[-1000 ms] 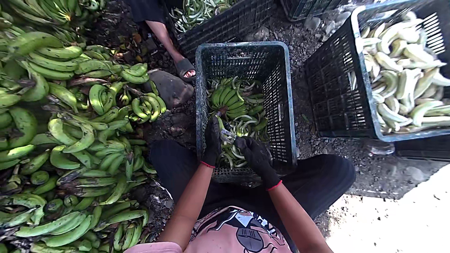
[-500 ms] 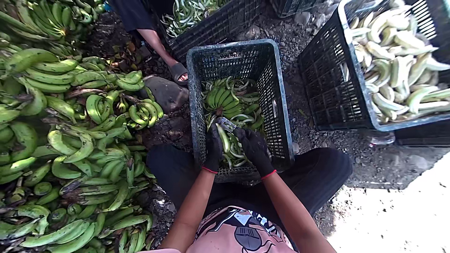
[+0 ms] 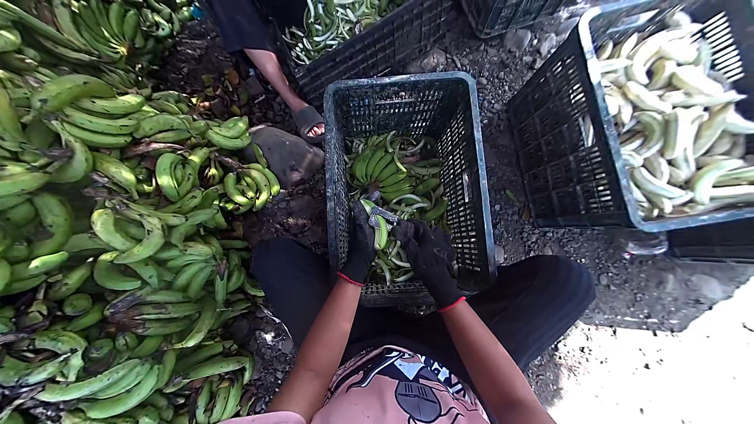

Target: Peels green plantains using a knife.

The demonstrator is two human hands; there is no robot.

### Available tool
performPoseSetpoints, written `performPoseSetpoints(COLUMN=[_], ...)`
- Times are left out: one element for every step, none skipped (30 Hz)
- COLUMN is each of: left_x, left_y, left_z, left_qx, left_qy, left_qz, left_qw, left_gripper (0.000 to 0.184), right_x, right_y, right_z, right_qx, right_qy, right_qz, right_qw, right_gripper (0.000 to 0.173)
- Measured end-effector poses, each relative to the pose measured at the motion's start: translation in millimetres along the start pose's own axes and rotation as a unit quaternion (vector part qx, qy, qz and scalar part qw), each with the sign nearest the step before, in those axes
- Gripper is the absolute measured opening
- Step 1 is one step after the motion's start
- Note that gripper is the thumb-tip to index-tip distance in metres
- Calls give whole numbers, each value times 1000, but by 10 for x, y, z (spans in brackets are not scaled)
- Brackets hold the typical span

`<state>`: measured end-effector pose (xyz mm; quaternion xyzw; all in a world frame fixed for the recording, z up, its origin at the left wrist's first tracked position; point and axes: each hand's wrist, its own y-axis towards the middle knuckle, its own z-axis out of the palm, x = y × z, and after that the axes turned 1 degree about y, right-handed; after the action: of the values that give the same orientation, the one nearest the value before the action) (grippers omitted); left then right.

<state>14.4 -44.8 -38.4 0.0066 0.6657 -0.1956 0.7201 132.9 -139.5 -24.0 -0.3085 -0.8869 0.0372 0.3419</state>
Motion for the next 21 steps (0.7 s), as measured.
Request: performPoseSetpoints(left_x=[20,25,12,-21,-65,-82,-86,-61,-26,28,67,82,85,86,70,35,-8,-46,-68,-70,-72], left_y=[7,9,-14,-69,-131,-173,-210,-222,-213,-175,-122,-76,-25,25,29,-1,-29,-59,-64,-49,-21], left_z=[-2,-19,-51,-79,-85,-53,-18,-6,10,36,64,53,63,78,83,83,92,104,113,116,130], left_qx=[5,22,52,91,130,150,149,126,75,2,-70,-103,-144,-188,-219,-236,-237,-233,-218,-195,-167], left_qy=[12,33,75,132,188,230,243,225,176,106,31,-40,-96,-132,-143,-131,-113,-92,-87,-86,-94], left_qz=[-12,-23,-36,-48,-55,-58,-63,-64,-53,-36,-11,11,30,39,39,31,23,16,19,33,54], left_qw=[1000,999,995,986,972,960,956,964,980,994,997,994,984,972,964,962,965,968,972,976,980], left_gripper=[61,61,60,58,55,56,56,57,56,56,56,56,55,53,54,56,58,60,62,63,65], right_x=[-7,-9,-19,-43,-79,-125,-170,-187,-176,-148,-119,-98,-89,-87,-71,-50,-33,-12,5,20,30], right_y=[-6,1,21,54,98,143,178,189,181,151,103,44,-25,-89,-137,-167,-175,-166,-146,-120,-84], right_z=[4,5,6,6,5,16,29,34,34,30,44,75,114,160,192,201,194,171,149,118,78], right_qx=[0,10,23,29,34,31,33,34,33,40,45,48,42,28,10,-3,-12,-17,-24,-25,-16], right_qy=[-6,-7,2,19,43,72,97,110,114,109,98,81,62,49,38,29,25,21,20,25,32], right_qz=[1,5,9,8,5,-2,-8,-12,-15,-14,-14,-12,-18,-28,-33,-35,-34,-32,-32,-31,-25], right_qw=[1000,1000,1000,999,998,997,995,993,993,993,994,996,997,998,999,999,999,999,999,999,999], right_gripper=[70,68,66,61,59,60,61,63,64,65,64,63,65,66,67,64,63,63,65,64,63])
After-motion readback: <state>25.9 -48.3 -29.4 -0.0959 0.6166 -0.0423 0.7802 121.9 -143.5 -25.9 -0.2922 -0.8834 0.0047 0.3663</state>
